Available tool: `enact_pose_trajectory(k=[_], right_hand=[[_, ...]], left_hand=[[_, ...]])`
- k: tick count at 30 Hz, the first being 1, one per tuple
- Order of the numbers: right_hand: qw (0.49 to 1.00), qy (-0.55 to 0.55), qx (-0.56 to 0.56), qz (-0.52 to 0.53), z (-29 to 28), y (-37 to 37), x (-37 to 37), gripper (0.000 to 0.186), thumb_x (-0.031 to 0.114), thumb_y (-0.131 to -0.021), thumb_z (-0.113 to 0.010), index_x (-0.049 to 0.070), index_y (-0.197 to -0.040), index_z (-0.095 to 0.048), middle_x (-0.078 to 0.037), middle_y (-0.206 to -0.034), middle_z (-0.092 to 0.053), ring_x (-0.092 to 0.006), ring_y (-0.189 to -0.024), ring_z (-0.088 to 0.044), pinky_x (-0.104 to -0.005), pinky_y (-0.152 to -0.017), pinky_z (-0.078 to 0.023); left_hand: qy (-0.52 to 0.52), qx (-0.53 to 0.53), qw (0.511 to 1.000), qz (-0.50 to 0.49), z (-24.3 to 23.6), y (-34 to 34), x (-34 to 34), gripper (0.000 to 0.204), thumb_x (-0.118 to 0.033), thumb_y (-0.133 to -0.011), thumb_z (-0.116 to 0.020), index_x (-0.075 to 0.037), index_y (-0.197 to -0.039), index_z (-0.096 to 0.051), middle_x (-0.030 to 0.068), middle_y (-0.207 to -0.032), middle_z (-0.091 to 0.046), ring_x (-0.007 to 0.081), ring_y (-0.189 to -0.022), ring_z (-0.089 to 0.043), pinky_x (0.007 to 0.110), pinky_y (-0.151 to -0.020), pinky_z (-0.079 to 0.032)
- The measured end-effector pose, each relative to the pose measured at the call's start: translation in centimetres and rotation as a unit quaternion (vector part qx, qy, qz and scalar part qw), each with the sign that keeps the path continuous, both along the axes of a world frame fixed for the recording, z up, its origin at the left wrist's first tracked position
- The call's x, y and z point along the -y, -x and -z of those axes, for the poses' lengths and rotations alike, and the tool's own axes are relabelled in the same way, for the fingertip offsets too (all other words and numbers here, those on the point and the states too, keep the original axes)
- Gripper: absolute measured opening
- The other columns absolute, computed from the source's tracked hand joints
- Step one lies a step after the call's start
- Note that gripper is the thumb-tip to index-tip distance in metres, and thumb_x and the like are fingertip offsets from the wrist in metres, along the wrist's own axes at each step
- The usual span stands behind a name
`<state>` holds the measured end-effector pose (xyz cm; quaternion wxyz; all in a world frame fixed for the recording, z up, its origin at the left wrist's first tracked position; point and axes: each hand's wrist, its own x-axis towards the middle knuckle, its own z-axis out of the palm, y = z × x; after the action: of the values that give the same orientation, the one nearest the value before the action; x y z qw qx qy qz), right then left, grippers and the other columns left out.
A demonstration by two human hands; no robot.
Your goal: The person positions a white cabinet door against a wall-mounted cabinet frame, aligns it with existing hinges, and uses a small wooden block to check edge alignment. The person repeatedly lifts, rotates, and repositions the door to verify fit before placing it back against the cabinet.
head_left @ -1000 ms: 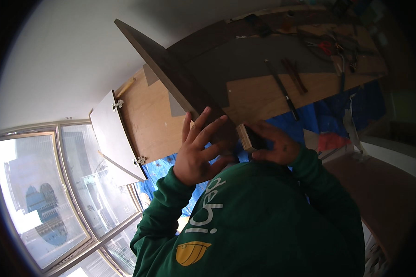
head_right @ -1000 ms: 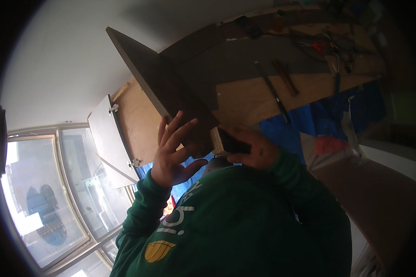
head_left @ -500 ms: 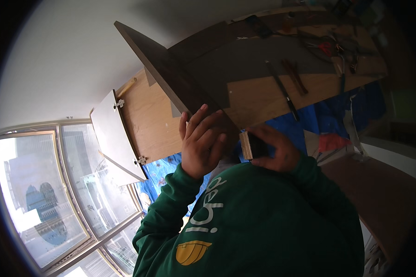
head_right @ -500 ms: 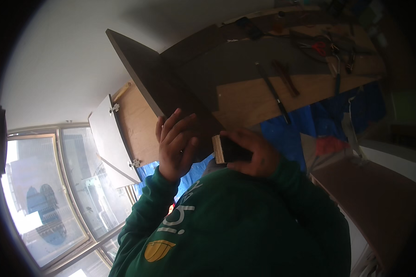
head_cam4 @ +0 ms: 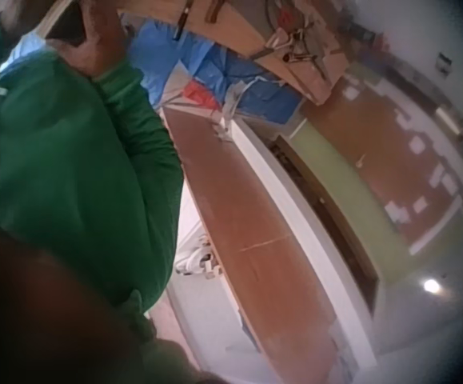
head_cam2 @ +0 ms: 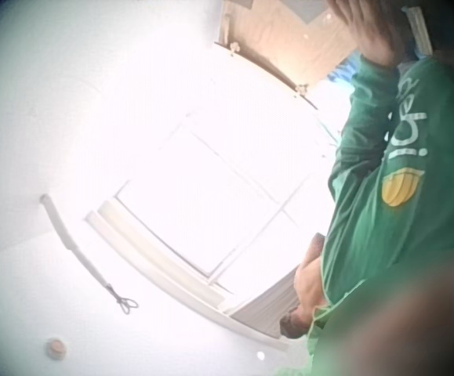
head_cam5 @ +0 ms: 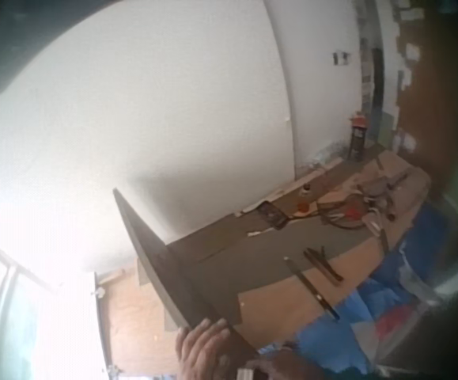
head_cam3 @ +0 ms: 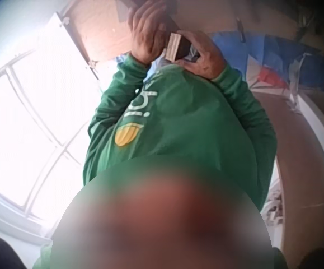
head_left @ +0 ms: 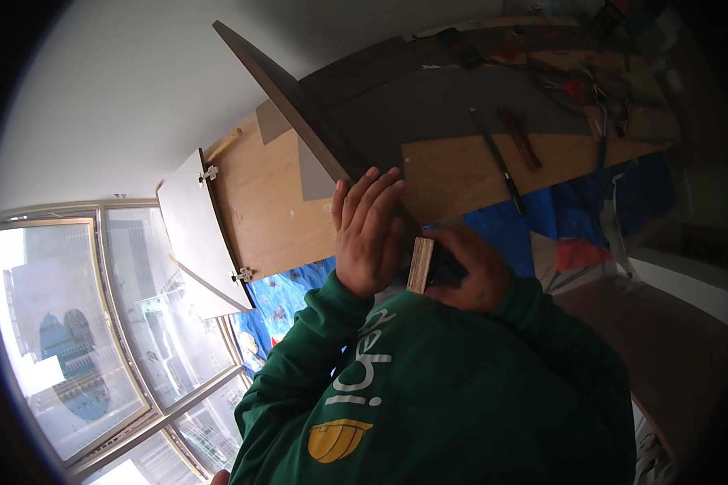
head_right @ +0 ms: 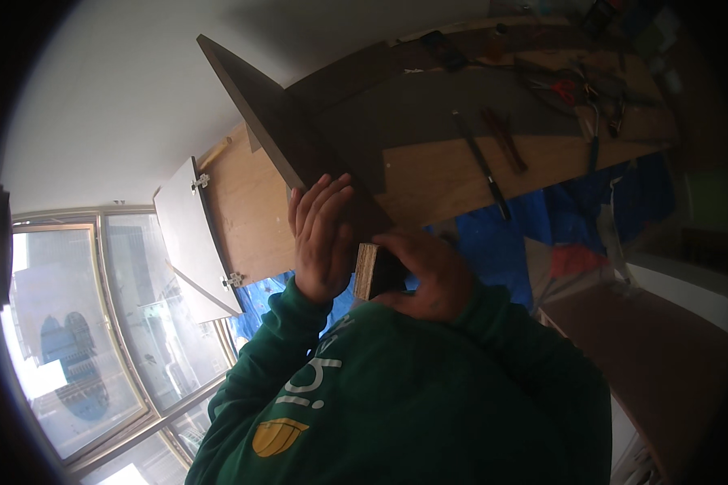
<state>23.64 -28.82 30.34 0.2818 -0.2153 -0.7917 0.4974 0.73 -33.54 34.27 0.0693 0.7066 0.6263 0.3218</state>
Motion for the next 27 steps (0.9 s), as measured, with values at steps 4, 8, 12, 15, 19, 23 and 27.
enact_pose_trajectory(k=[4, 8, 12, 15, 19, 23, 27], right_hand=[[0.996, 0.049, 0.004, 0.073, 0.9, 0.6, -0.2, 0.085, 0.026, -0.081, -0.091, 0.004, -0.152, -0.05, -0.021, -0.136, -0.062, -0.0392, -0.127, -0.062, -0.0452, -0.109, -0.05], [0.988, 0.131, 0.012, 0.082, 1.4, -0.5, -0.8, 0.086, 0.026, -0.082, -0.09, 0.003, -0.154, -0.049, -0.02, -0.138, -0.061, -0.038, -0.131, -0.06, -0.0449, -0.11, -0.049], [0.996, 0.08, 0.037, 0.029, -0.3, -2.1, -0.9, 0.086, 0.028, -0.083, -0.09, 0.004, -0.155, -0.049, -0.02, -0.138, -0.06, -0.0373, -0.132, -0.059, -0.0443, -0.111, -0.048], [0.999, 0.015, 0.045, -0.009, -1.5, -2.1, -0.5, 0.086, 0.028, -0.083, -0.09, 0.005, -0.155, -0.05, -0.019, -0.138, -0.06, -0.0372, -0.13, -0.059, -0.044, -0.11, -0.048], [1.0, 0.026, 0.007, 0.014, -0.1, -0.9, -0.7, 0.085, 0.027, -0.084, -0.089, 0.005, -0.156, -0.05, -0.019, -0.139, -0.06, -0.0365, -0.13, -0.06, -0.0434, -0.11, -0.047], [0.992, 0.1, 0.042, 0.057, 3.4, -1.7, -1.7, 0.083, 0.025, -0.086, -0.088, 0.002, -0.156, -0.049, -0.019, -0.139, -0.061, -0.0342, -0.13, -0.06, -0.0419, -0.111, -0.047], [0.981, 0.165, 0.071, 0.074, 4.9, -3.6, -1.8, 0.087, 0.027, -0.085, -0.089, 0.001, -0.157, -0.047, -0.017, -0.14, -0.06, -0.0286, -0.131, -0.06, -0.0404, -0.111, -0.048]], left_hand=[[-0.006, 0.004, 1.0, -0.003, 0.0, -0.1, -0.1, 0.049, -0.013, -0.097, -0.058, -0.005, -0.145, -0.058, 0.0118, -0.152, -0.06, 0.0338, -0.148, -0.047, 0.053, -0.129, -0.019], [-0.007, 0.008, 1.0, -0.001, -0.1, -0.2, -0.2, 0.049, -0.012, -0.097, -0.058, -0.005, -0.145, -0.058, 0.0121, -0.152, -0.06, 0.034, -0.148, -0.047, 0.053, -0.129, -0.019], [-0.01, 0.008, 1.0, -0.006, -0.1, -0.4, -0.4, 0.048, -0.012, -0.097, -0.058, -0.005, -0.145, -0.058, 0.0121, -0.152, -0.06, 0.0342, -0.148, -0.048, 0.054, -0.128, -0.02], [-0.014, 0.009, 1.0, -0.007, -0.1, -0.6, -0.5, 0.048, -0.012, -0.097, -0.059, -0.005, -0.145, -0.059, 0.012, -0.151, -0.06, 0.0343, -0.147, -0.048, 0.054, -0.128, -0.02], [-0.014, 0.01, 1.0, -0.006, -0.1, -0.7, -0.8, 0.048, -0.012, -0.097, -0.06, -0.005, -0.144, -0.059, 0.012, -0.151, -0.061, 0.0341, -0.147, -0.049, 0.054, -0.128, -0.02], [-0.017, 0.01, 1.0, -0.003, -0.2, -0.7, -0.8, 0.047, -0.013, -0.096, -0.06, -0.005, -0.142, -0.06, 0.0119, -0.15, -0.061, 0.034, -0.147, -0.049, 0.054, -0.128, -0.02], [-0.006, 0.007, 1.0, -0.001, -0.3, -0.8, -0.7, 0.043, -0.013, -0.096, -0.06, -0.006, -0.139, -0.063, 0.0118, -0.149, -0.061, 0.0342, -0.147, -0.049, 0.055, -0.128, -0.02]])
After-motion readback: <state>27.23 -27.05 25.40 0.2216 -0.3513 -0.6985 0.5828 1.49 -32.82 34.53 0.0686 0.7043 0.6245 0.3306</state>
